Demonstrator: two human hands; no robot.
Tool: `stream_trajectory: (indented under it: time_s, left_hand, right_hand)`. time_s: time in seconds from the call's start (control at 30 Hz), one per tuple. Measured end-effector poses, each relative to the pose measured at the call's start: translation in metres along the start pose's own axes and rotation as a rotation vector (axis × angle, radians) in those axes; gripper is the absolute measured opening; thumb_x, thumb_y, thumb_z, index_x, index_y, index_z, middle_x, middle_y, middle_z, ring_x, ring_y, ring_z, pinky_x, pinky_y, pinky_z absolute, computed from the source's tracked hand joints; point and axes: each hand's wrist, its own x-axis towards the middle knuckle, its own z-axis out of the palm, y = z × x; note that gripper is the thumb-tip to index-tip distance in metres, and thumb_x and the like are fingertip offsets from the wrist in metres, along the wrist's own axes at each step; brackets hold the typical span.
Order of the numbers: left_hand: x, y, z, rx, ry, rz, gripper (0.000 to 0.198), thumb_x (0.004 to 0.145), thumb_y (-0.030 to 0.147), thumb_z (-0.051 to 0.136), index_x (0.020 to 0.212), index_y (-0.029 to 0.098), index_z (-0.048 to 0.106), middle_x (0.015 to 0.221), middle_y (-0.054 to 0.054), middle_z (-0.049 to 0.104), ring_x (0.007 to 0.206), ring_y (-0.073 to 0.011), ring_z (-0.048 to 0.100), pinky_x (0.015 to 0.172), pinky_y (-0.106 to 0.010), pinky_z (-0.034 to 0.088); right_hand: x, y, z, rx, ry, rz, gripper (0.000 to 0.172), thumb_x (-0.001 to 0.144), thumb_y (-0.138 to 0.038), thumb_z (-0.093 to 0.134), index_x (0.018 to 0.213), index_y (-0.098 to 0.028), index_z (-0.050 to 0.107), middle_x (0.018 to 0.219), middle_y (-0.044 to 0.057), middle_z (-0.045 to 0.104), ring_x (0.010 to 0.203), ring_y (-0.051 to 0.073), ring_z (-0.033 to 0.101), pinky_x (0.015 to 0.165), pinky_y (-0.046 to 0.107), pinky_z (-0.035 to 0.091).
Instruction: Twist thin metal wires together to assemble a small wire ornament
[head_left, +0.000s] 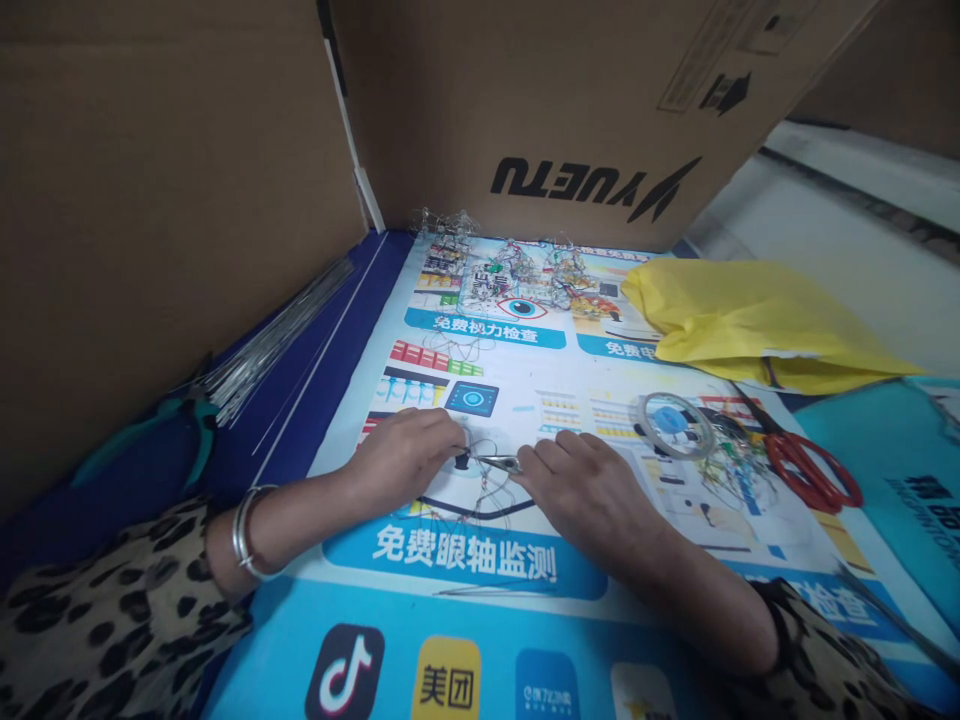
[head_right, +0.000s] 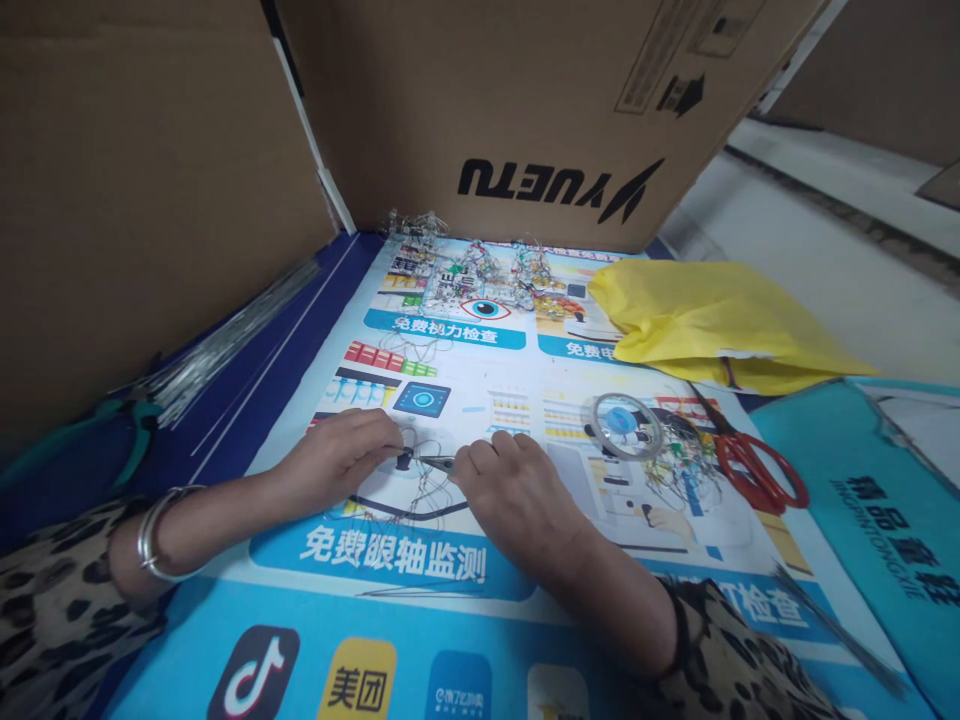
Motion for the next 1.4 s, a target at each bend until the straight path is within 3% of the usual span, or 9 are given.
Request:
stream_trajectory:
  time_s: [0.33,0.57,1.4]
  left_hand:
    - [0.0023,0.0019,-0.0004,0.041,-0.006,-0.035,0.020,0.090,0.019,0.039,0.085,0.017,0.058,0.078,-0.003,0.059,0.074,-0.0146,0.056,0.065,-0.027,0.042]
    - [0.0036,0.0008,-0.0006,0.118,-0.028,0.029,0.020,0.088,0.015,0.039,0.083,0.018,0.058,0.077,-0.001,0.060,0.070,-0.0134,0.055,0.060,-0.025,0.040]
    - [0.0050,0.0013,-0.0011,0.142,-0.067,0.034,0.021,0.086,0.011,0.039,0.085,0.018,0.059,0.079,-0.003,0.062,0.074,-0.0145,0.057,0.061,-0.027,0.042]
  right_hand:
    - [0.0008,-0.0003,-0.0020,0.004,0.042,-0.005,0.009,0.084,-0.017,0.054,0.075,-0.018,0.054,0.070,0.002,0.055,0.066,0.017,0.042,0.058,0.031,0.021]
    - [0.0026,-0.0002,-0.0030,0.015,0.061,-0.001,0.013,0.086,-0.022,0.052,0.074,-0.019,0.054,0.068,0.002,0.055,0.065,0.018,0.042,0.058,0.031,0.021]
    - [0.0038,0.0005,-0.0047,0.005,0.051,-0.008,0.014,0.087,-0.021,0.051,0.074,-0.018,0.054,0.069,0.002,0.056,0.065,0.017,0.042,0.058,0.031,0.021]
